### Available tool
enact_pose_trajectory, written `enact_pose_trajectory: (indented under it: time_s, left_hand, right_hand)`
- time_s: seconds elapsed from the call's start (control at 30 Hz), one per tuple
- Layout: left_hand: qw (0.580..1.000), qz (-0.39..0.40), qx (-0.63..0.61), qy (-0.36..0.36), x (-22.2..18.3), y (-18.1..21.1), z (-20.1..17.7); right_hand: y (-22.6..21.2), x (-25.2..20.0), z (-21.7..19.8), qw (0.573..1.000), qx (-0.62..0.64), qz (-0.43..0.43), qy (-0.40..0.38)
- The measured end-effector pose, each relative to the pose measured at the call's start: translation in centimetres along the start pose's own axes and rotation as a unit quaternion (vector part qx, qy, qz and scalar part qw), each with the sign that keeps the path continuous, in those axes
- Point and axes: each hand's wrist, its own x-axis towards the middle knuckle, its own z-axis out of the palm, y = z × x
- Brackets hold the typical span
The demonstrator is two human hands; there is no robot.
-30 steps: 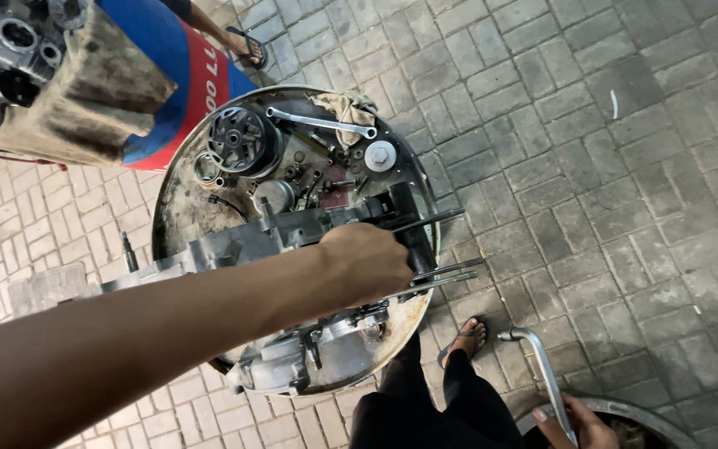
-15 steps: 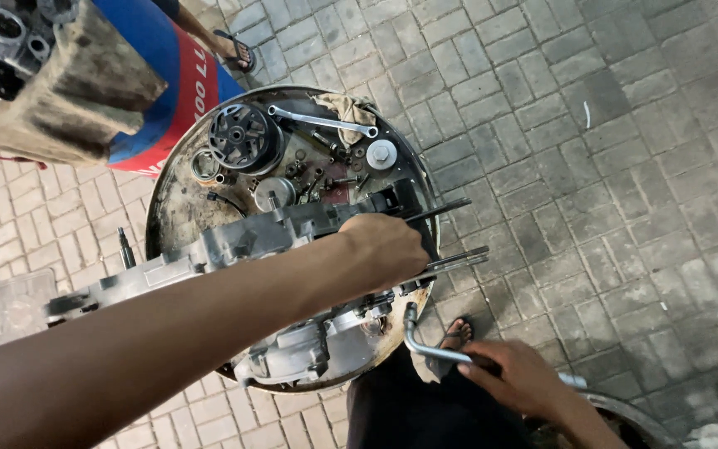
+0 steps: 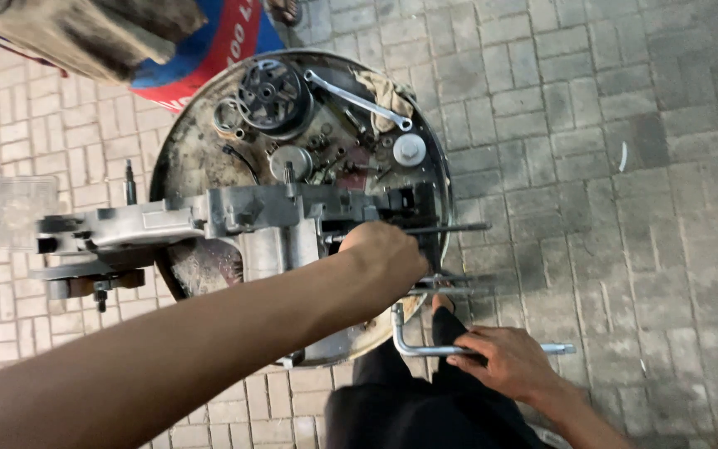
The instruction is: Disassembling an engine casing using various wrenches and manual force to separate the components.
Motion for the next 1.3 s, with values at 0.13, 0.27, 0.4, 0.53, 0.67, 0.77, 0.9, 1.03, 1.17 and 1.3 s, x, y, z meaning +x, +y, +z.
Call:
enact_pose_trajectory:
  time_s: [0.13,0.27,0.4,0.53,0.67,0.77,0.9,1.03,1.17,1.3]
  left_hand:
    - [0.998,-0.008,-0.067,-0.015,0.0,-0.8,0.1]
    - [0.998,-0.013,-0.068,-0.010,0.3,-0.6,0.1]
    - [0.995,-0.058,-0.062,-0.043,0.5,-0.5,0.0]
    - [0.991,-0.079,-0.067,-0.090,0.6,-0.2,-0.4]
    - [0.984,-0.108,-0.107,-0.096,1.9,0.0,-0.5]
    - [0.986,-0.062,-0.039,-0.152,2.4,0.1,-0.6]
    - [0.985,-0.073,-0.074,-0.139,2.0,0.2,-1.0]
    - [0.972,-0.147,-0.118,-0.139,0.9,0.7,-1.5]
    - [0.969,-0.162,-0.115,-0.149,0.6,0.9,-1.4]
    - [0.978,-0.136,-0.063,-0.146,-1.2,0.8,-1.9]
  right_hand:
    - [1.1,1.3,-1.4,0.998,0.011,-0.055,0.015]
    - [1.7,1.3,0.3,0.997,0.004,-0.063,0.050]
    - [1.2,1.7,1.4,0.994,0.038,-0.034,0.093]
    - [0.8,1.6,1.8,0.996,0.049,0.026,0.073]
    - [1.9,1.7,3.5,0.993,0.039,-0.011,0.108]
    - [2.6,1.9,4.8,0.990,0.003,-0.017,0.139]
    - [2.5,2.0,4.4,0.995,-0.025,0.006,0.093]
    - [3.1,2.2,5.3,0.992,-0.042,-0.043,0.109]
    - [3.5,2.3,5.3,0.995,-0.048,-0.028,0.082]
    - [3.4,2.6,4.3,0.998,-0.011,-0.023,0.059]
